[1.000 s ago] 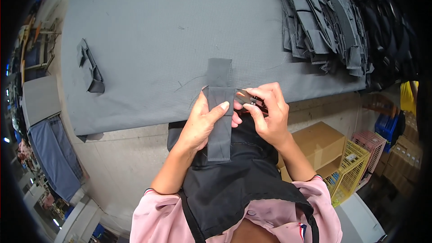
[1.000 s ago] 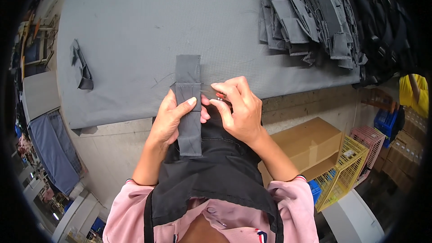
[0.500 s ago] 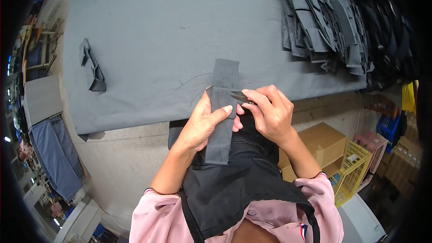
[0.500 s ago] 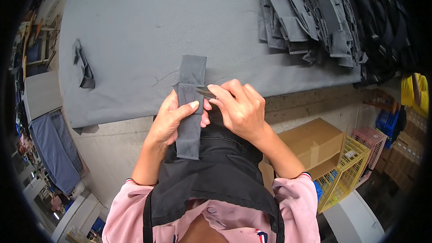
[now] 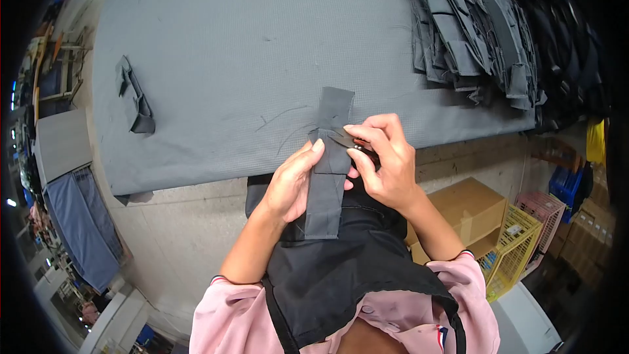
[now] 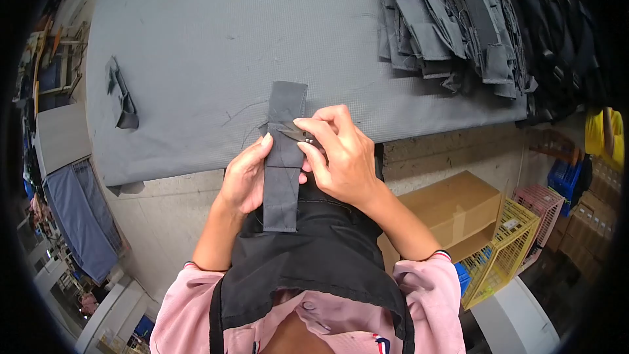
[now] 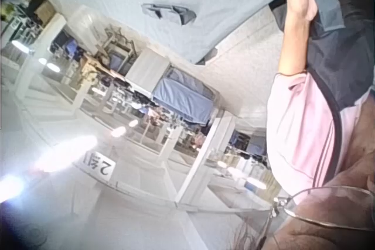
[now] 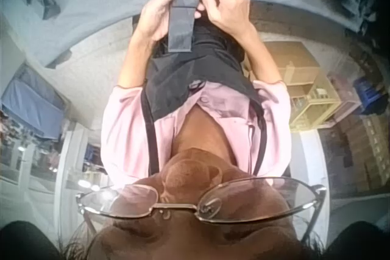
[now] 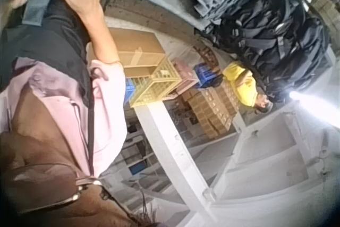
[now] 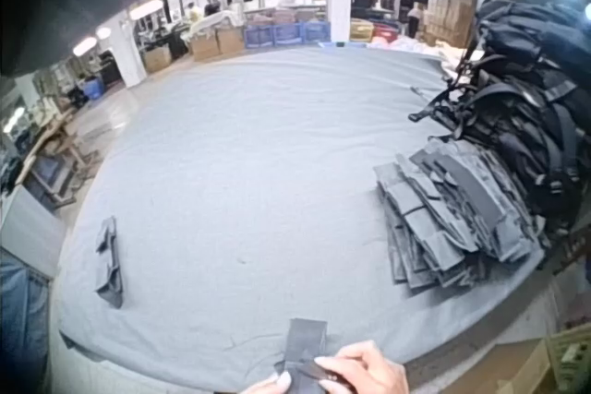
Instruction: Trimming and preparing fabric straps for manufacturing using small snips.
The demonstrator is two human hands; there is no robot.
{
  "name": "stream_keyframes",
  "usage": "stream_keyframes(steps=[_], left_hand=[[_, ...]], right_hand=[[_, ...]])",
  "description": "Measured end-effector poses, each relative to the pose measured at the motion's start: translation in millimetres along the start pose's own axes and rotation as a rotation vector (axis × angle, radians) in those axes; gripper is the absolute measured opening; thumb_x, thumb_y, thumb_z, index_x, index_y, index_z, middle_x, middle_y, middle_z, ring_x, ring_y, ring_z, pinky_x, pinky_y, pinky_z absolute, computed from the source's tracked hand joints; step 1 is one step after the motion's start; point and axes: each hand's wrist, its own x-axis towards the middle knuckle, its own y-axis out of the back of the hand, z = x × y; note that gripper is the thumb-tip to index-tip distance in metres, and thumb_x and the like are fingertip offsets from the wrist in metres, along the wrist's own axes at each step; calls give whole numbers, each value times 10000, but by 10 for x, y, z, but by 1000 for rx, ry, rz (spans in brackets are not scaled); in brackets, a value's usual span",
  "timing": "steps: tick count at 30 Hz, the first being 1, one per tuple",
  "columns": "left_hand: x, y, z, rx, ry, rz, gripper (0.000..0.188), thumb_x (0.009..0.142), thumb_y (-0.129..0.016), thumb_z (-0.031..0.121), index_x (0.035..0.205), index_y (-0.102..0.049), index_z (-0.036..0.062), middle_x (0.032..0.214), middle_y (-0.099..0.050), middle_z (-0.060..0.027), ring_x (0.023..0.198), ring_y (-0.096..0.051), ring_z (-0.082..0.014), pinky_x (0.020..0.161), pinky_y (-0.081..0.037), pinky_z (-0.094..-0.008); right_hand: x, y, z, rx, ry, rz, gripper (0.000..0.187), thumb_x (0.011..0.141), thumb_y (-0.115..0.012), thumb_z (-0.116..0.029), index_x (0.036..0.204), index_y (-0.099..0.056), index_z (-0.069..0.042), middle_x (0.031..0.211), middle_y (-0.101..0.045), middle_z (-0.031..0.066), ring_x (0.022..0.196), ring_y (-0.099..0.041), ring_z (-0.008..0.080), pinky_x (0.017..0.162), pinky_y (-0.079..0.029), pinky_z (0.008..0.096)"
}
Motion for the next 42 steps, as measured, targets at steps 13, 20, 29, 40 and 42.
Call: stream_keyframes(steps=[13, 20, 29, 40, 42], left_hand=[[-6, 10, -56, -47, 10, 37, 406, 997, -327, 287, 1226, -461, -21, 1104, -578, -130, 967, -593, -204, 808, -526, -364], [-20, -12, -44, -27, 20, 40, 399, 994, -336, 285, 1221, -468, -16, 1093, -581, -126, 959, -593, -197, 799, -529, -356], [-14, -41, -56, -40, 15, 64, 392, 993, -337, 287, 1180, -486, -24, 1043, -594, -135, 916, -603, -195, 784, -529, -336], [-22, 5, -83, -100, 44, 43, 384, 992, -341, 284, 1167, -492, -23, 1020, -605, -147, 871, -614, -211, 774, -524, -337], [-24, -4, -76, -100, 47, 37, 387, 991, -345, 290, 1158, -499, -24, 1020, -607, -147, 866, -615, -210, 774, -522, -334]], right_hand=[[-10, 54, 33, -119, 163, -45, 344, 650, -718, -28, 985, -643, -52, 836, -550, 52, 604, -561, 179, 528, -454, 288], [-18, 35, 48, -93, 148, -19, 330, 654, -708, -11, 977, -643, -41, 819, -552, 60, 596, -570, 177, 506, -459, 288], [-12, 21, 23, -112, 168, -8, 326, 649, -710, -12, 968, -647, -39, 791, -553, 57, 575, -560, 182, 498, -456, 296], [-39, 22, -4, -144, 173, 10, 338, 646, -715, -23, 977, -655, -45, 760, -558, 51, 569, -554, 191, 492, -447, 298], [-55, 13, 8, -152, 181, 21, 333, 651, -713, -19, 978, -654, -42, 752, -560, 53, 568, -553, 193, 501, -453, 299]])
